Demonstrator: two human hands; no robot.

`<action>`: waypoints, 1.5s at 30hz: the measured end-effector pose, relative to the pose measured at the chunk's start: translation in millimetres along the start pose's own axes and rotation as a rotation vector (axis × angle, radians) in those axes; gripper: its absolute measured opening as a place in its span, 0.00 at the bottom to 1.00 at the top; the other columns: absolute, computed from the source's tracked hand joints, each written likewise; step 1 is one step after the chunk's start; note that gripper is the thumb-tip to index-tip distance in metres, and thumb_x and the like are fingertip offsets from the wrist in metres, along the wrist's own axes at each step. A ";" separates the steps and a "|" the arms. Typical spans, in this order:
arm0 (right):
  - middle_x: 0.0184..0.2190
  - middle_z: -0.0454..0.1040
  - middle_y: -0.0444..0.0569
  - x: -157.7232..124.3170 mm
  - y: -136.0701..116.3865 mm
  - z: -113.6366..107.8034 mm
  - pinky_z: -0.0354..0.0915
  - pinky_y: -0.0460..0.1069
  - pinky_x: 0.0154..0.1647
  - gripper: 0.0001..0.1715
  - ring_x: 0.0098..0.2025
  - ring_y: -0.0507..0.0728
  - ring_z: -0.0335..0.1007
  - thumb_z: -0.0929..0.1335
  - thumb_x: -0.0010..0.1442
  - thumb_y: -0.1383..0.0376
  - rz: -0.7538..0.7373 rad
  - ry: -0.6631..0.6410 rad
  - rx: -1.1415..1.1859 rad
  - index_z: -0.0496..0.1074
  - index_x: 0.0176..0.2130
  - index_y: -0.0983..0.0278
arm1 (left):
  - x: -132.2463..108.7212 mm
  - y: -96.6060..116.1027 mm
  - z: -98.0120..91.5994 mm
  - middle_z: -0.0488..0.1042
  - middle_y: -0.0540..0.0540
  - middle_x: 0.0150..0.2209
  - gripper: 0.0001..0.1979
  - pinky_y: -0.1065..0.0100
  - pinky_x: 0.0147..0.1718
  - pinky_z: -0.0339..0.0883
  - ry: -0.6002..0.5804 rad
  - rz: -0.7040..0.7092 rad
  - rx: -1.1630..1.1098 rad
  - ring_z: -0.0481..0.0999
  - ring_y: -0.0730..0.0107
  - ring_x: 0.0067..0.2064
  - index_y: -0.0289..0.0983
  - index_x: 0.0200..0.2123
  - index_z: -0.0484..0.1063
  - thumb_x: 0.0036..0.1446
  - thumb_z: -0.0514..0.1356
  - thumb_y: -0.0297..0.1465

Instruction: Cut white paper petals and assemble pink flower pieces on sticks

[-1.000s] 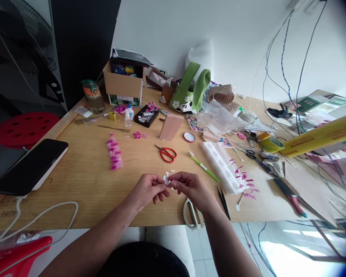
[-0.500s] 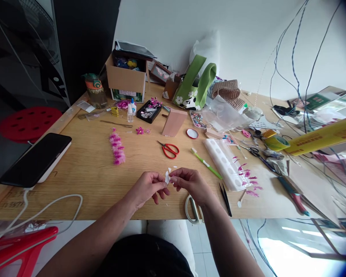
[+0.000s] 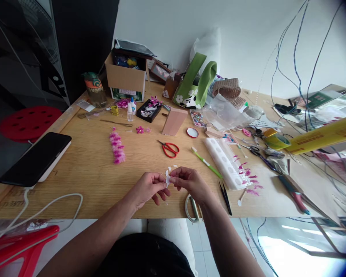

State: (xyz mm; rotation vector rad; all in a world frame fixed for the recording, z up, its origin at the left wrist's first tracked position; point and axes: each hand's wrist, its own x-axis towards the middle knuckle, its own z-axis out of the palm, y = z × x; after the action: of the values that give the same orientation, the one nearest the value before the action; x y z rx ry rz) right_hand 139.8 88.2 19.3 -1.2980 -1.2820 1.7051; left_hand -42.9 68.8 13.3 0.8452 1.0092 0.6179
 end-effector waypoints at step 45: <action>0.20 0.65 0.41 -40.8 14.1 9.2 0.53 0.46 0.24 0.16 0.23 0.49 0.55 0.77 0.47 0.56 -0.227 0.525 0.234 0.72 0.25 0.64 | 31.3 -4.9 55.6 0.63 0.55 0.22 0.15 0.74 0.20 0.49 0.131 0.259 -0.090 0.57 0.80 0.21 0.36 0.27 0.66 0.50 0.63 0.41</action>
State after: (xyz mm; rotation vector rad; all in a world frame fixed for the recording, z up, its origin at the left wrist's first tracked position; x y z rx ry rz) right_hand 144.9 44.4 19.8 -1.2895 -0.8554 1.2046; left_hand 20.9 73.0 9.8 0.8715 0.9887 0.9429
